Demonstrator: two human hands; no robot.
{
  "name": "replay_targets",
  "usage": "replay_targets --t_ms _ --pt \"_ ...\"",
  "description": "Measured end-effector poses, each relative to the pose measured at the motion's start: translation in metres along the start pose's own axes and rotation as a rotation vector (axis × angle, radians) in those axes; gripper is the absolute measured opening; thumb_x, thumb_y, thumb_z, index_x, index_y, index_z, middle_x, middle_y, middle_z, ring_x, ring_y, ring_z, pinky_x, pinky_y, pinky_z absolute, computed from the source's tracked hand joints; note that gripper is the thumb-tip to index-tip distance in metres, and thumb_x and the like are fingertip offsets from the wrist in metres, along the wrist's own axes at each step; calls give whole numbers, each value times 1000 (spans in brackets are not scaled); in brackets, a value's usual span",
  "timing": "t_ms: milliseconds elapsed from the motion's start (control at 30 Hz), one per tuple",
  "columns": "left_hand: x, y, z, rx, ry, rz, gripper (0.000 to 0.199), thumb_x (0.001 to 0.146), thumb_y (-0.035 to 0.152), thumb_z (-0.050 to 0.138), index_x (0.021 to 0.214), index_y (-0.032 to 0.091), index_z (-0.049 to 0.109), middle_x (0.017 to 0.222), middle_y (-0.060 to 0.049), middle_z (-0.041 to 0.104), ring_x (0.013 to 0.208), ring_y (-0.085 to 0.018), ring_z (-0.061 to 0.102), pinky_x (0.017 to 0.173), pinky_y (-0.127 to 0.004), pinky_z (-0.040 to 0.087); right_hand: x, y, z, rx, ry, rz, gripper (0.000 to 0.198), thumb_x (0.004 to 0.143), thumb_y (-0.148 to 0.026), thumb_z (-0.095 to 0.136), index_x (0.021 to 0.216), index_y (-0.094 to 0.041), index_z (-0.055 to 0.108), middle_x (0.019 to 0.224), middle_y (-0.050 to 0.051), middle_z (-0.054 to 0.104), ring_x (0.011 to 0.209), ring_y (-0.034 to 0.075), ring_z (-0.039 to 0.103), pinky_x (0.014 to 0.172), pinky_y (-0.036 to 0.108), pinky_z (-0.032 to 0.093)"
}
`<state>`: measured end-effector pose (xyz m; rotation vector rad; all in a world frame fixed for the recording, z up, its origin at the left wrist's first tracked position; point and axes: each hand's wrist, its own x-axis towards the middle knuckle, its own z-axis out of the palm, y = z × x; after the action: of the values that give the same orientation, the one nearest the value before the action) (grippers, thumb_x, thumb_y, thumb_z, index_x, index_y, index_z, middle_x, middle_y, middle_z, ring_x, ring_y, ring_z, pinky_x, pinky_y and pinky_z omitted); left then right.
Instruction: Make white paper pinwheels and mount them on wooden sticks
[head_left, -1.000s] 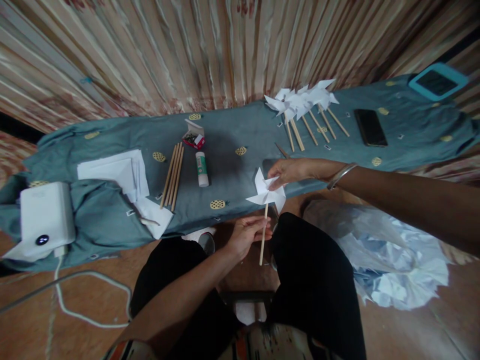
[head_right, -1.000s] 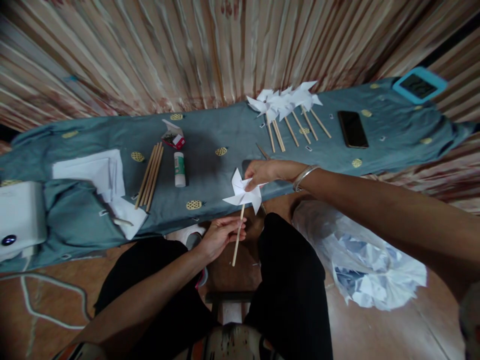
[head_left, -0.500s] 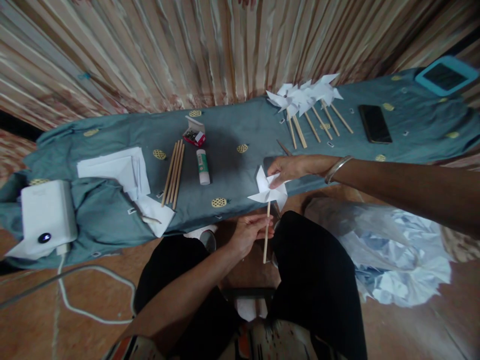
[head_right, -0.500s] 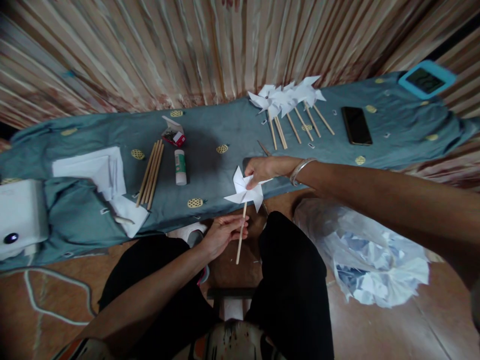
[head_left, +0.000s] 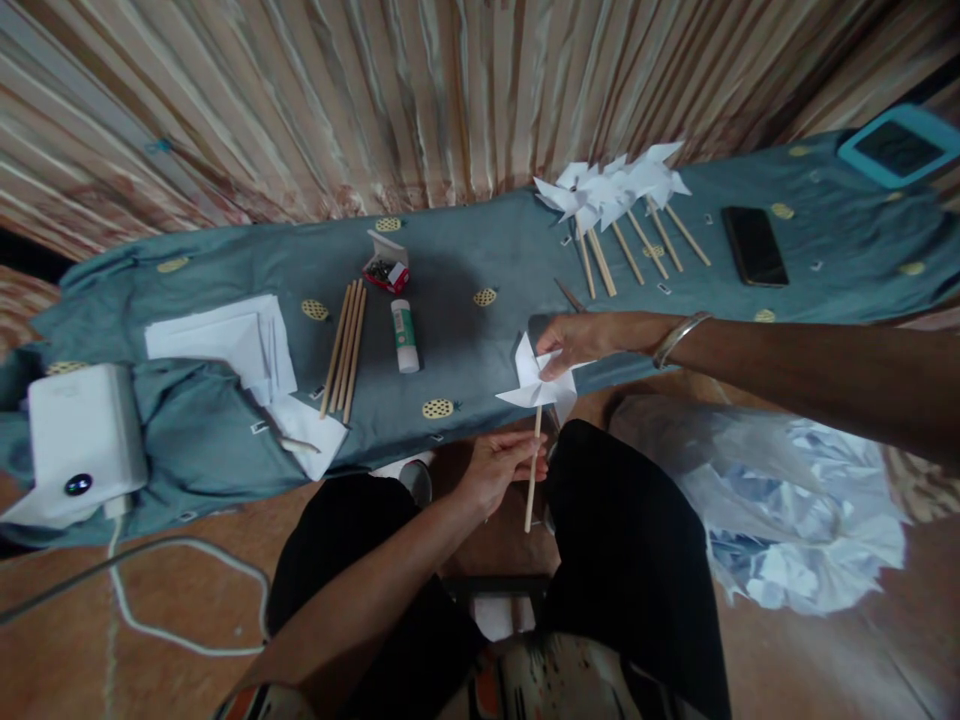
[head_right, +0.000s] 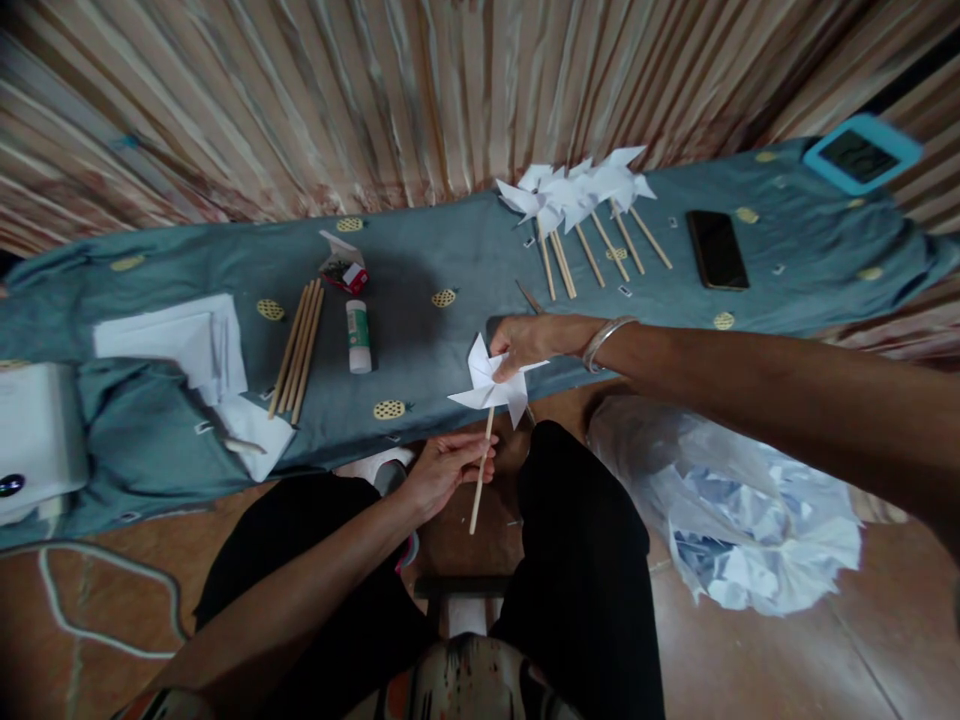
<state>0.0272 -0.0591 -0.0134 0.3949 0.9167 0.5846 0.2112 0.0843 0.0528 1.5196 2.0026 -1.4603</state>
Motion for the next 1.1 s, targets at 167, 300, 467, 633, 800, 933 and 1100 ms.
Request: replay_targets --t_ms 167,300,467,633,800,933,1100 --pt "-2 1 2 3 19 5 28 63 29 83 82 9 74 71 -5 67 54 -11 61 57 -26 51 -1 1 1 40 6 -5 10 64 -22 76 64 -14 71 47 -7 54 46 6 37 50 24 24" --pt "-7 7 3 4 38 14 25 67 27 80 84 10 74 74 -5 67 56 -10 61 60 -26 52 -6 0 -3 171 45 -12 20 50 -32 84 54 -18 68 46 -7 53 46 8 40 49 23 28" --pt "-14 20 7 2 -14 45 28 66 28 82 85 9 74 71 -5 67 56 -10 61 61 -25 51 -27 7 -7 402 128 -56 37 57 -52 80 65 -17 70 54 -6 57 50 7 44 50 21 32" --pt "-12 38 18 14 -59 88 31 61 28 84 84 9 74 68 -4 66 55 -10 60 59 -25 50 -42 26 13 917 554 -199 40 68 -56 74 82 -19 72 86 4 72 73 14 62 65 25 49" --pt "-3 57 28 -2 -55 193 33 60 29 85 83 9 74 68 -3 66 54 -9 60 57 -24 49 -32 39 43 1287 920 -335 37 70 -58 72 87 -25 71 93 5 74 84 17 68 77 29 54" --pt "5 65 33 -25 -70 229 30 62 27 84 84 9 74 68 -2 66 53 -8 59 57 -22 50 -24 36 55 1314 875 -410 40 68 -58 73 94 -28 70 102 3 74 99 20 67 87 32 51" --pt "12 73 39 -50 -87 233 19 69 21 78 83 9 74 68 -3 67 53 -7 59 56 -19 50 -18 18 49 1313 769 -510 31 66 -49 76 85 -27 66 99 2 75 102 22 66 86 35 51"
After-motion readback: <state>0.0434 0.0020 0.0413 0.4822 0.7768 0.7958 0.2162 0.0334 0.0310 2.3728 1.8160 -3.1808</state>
